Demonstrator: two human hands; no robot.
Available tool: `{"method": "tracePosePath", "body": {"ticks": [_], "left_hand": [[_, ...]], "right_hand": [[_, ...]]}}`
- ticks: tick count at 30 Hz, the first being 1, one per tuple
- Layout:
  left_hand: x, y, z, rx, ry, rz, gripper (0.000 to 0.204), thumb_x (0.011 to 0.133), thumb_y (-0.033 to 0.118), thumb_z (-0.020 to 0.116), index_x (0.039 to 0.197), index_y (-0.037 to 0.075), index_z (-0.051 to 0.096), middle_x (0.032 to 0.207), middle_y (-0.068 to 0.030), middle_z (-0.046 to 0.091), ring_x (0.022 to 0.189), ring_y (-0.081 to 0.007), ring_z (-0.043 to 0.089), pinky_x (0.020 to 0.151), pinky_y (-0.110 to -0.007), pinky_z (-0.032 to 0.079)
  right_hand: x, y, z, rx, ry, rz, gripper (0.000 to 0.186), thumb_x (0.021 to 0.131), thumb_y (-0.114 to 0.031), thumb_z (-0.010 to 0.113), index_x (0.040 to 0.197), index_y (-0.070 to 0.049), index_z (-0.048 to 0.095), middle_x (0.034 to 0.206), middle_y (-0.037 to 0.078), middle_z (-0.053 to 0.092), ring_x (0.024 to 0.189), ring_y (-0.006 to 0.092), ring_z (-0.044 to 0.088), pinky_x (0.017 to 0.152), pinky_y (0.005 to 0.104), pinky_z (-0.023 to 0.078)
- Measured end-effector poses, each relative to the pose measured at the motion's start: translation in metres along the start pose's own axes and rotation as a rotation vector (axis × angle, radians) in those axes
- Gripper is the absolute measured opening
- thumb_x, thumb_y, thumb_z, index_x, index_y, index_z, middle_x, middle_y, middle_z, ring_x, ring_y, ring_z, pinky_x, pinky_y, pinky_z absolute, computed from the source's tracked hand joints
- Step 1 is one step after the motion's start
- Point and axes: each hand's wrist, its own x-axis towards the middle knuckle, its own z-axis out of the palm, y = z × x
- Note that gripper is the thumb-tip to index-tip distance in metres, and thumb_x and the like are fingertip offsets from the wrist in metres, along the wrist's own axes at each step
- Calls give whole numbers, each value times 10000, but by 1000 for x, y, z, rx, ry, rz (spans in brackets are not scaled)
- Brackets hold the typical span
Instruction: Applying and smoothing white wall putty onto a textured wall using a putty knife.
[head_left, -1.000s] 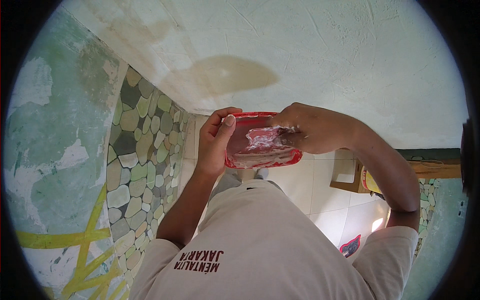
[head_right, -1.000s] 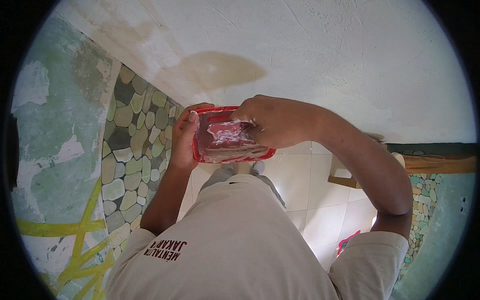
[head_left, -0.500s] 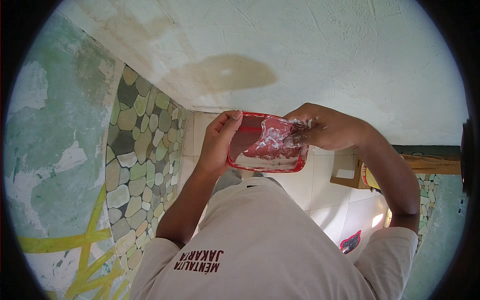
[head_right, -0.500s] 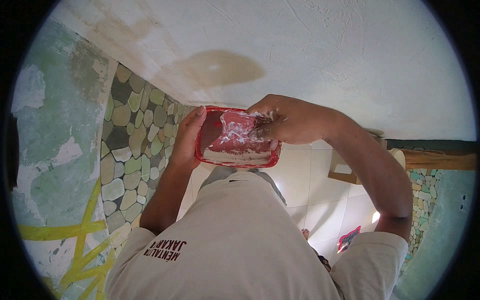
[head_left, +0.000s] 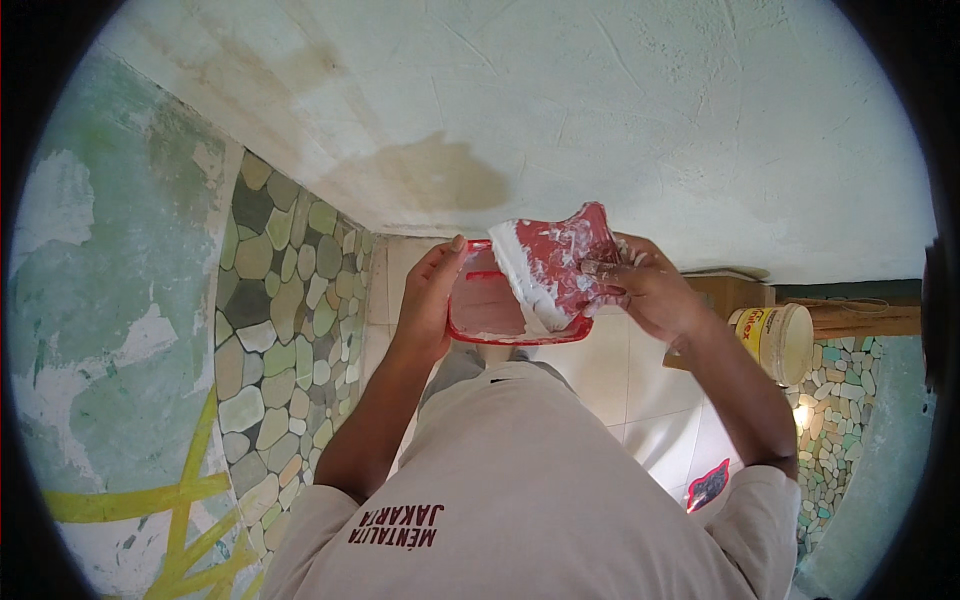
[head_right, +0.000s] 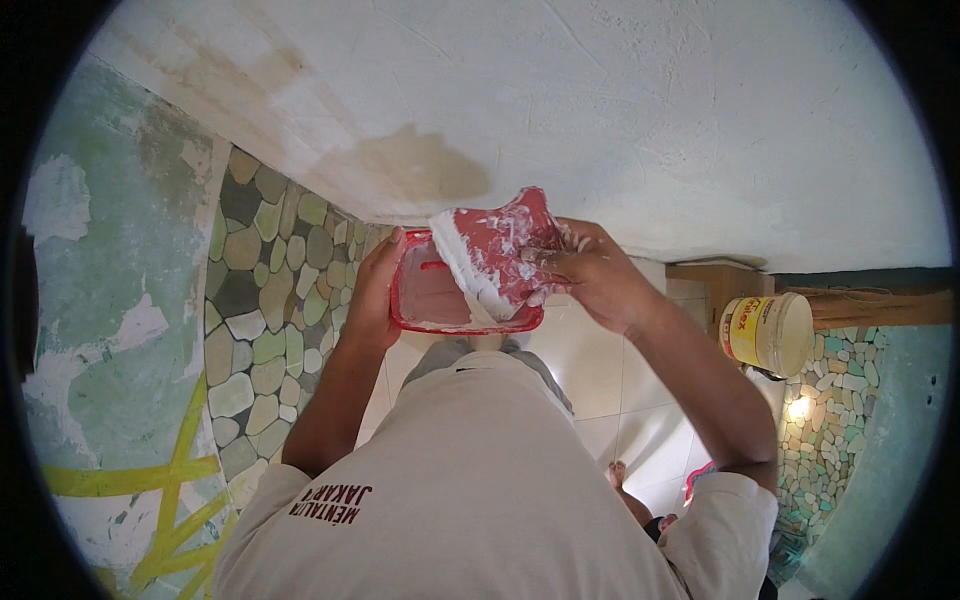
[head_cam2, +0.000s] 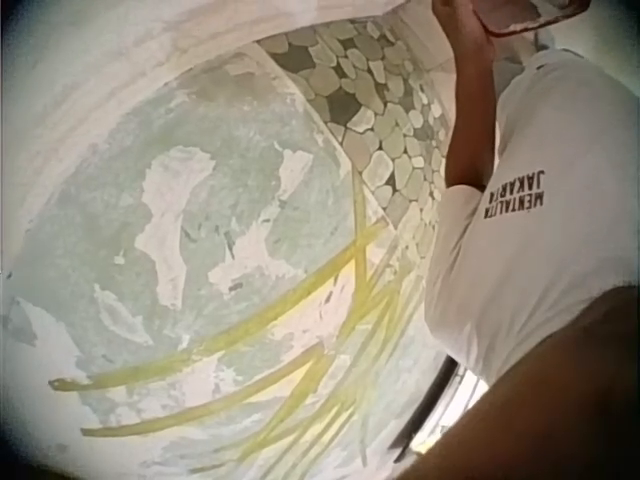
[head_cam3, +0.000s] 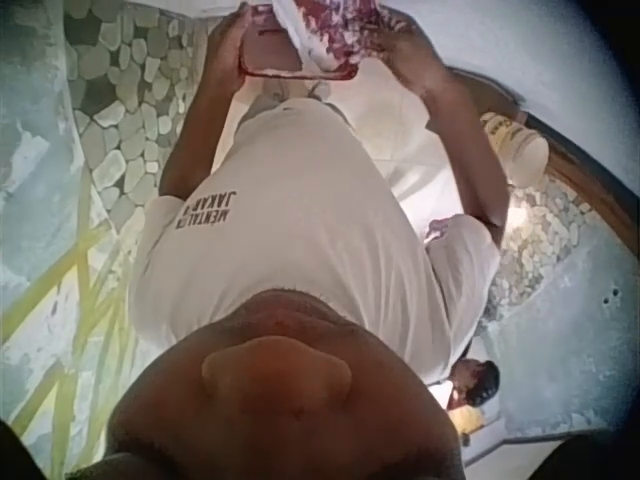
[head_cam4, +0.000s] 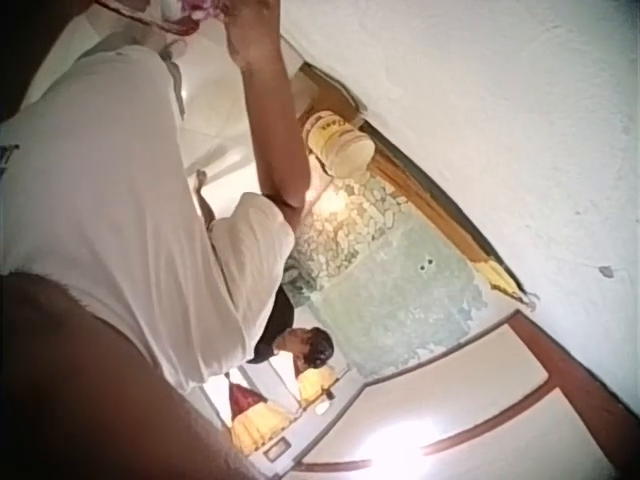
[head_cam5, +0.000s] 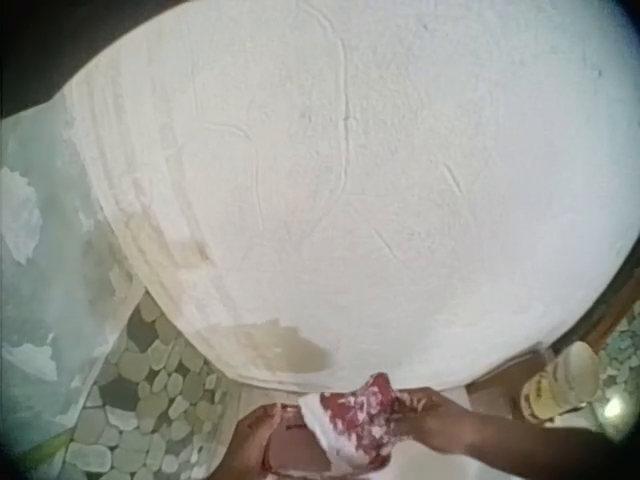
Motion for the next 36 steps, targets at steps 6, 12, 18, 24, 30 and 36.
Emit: {"method": "tracePosePath", "body": {"ticks": [6, 12, 18, 24, 30, 36], "left_hand": [[17, -18, -3, -82, 62, 110, 321, 973, 329, 554, 1076, 26, 590, 979, -58, 637, 880, -133, 604, 815, -292, 488], [38, -33, 38, -23, 25, 172, 398, 998, 380, 477, 1117, 14, 577, 1032, -82, 633, 952, -174, 611, 869, -335, 479], [59, -52, 83, 24, -40, 136, 446, 979, 423, 496, 1136, 12, 570, 1054, -99, 626, 972, -200, 614, 875, -354, 482], [88, -68, 84, 77, -69, 76, 396, 971, 415, 521, 1081, 41, 586, 1018, -70, 624, 936, -179, 608, 833, -340, 494], [108, -81, 76, 78, -100, 75, 378, 973, 401, 526, 1081, 44, 587, 1019, -67, 620, 932, -168, 600, 831, -330, 491], [109, -75, 89, 56, -119, 58, 362, 979, 384, 522, 1085, 43, 583, 1013, -57, 614, 944, -153, 586, 844, -318, 479]], "right_hand": [[-15, 1, 10, 502, 233, -228, 257, 890, 3, 519, 1143, -5, 567, 1069, 109, 660, 971, 216, 649, 855, 352, 540], [-2, 20, 6, 791, 328, -427, 268, 896, 16, 511, 1157, -18, 558, 1079, 99, 649, 982, 228, 639, 883, 400, 534], [-8, 18, -17, 843, 346, -595, 327, 897, -10, 517, 1224, -25, 513, 1137, 126, 624, 1042, 255, 628, 881, 404, 547], [-12, 24, -23, 912, 338, -651, 313, 903, 32, 493, 1211, -18, 514, 1126, 110, 627, 1025, 241, 628, 889, 403, 533], [-3, 33, -25, 939, 300, -713, 344, 900, -28, 558, 1239, -49, 503, 1157, 99, 613, 1052, 255, 622, 865, 412, 556], [1, 19, -26, 879, 300, -825, 314, 905, -15, 551, 1216, -53, 524, 1122, 80, 625, 1029, 239, 623, 865, 419, 545]]}}
